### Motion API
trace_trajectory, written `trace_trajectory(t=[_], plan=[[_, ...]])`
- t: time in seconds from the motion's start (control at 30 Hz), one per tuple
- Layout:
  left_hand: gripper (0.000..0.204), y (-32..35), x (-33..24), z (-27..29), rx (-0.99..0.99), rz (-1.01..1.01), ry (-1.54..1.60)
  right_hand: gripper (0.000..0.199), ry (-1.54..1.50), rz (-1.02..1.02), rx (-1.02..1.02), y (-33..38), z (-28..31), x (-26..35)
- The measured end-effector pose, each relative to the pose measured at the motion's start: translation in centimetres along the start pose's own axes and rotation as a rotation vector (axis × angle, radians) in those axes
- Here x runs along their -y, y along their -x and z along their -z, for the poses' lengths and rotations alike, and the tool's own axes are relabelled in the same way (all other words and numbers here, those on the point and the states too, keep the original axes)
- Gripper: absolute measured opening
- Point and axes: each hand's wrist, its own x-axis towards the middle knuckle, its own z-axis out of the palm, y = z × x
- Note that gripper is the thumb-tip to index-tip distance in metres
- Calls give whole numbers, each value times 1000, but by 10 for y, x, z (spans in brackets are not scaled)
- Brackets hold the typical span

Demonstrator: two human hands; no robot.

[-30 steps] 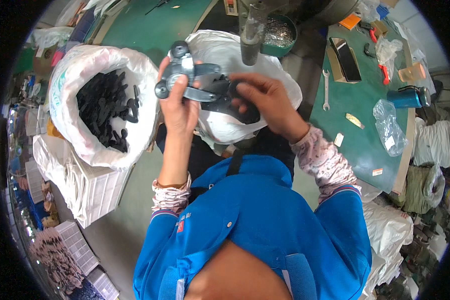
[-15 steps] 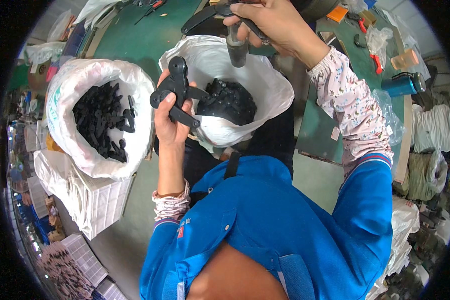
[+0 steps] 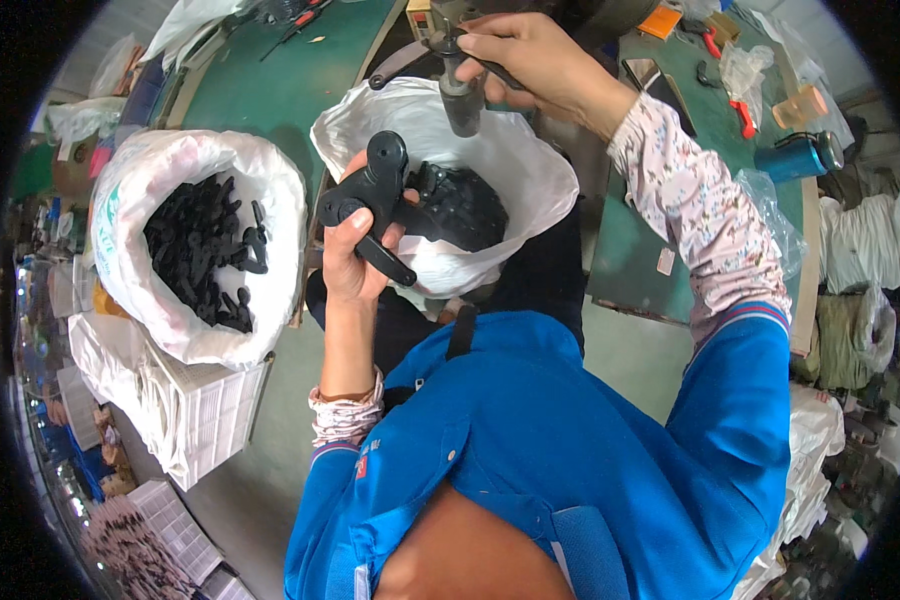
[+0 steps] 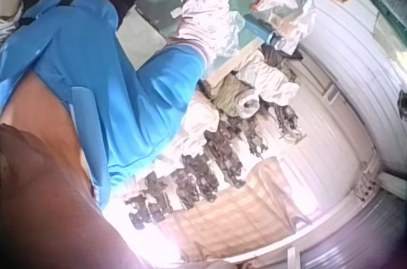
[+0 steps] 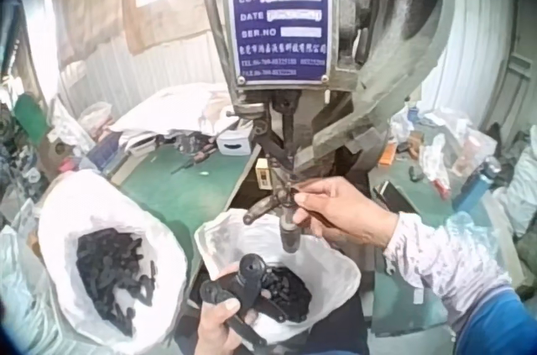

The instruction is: The person repeatedly picks black plastic components from a white sack, inserts them into a vertical fixture on the workbench, and places the assembled units into a second sack. The process continues in a repetitive cycle throughout the clip.

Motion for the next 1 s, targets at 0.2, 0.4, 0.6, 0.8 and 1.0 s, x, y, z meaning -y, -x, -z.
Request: trace_trajectory(t=[0.2,0.4,0.6,0.8,1.0], plan=[[58,4,-1,3,-49,-26,26,41,-24,-84,-35,25,4,0],[58,5,0,-5,-40,-18,22,32,-56,-72,-8,22,5,0],[57,3,-6,-12,-29,-82,49,28,-68,58,60,37,-18,11],[54,1,-17,-13,-120,-126,-15,22,149,21,413,62,-36,-10],[55,2,0,-14,-122,-50,-78,24,12,-75,239,65,-32,-23]])
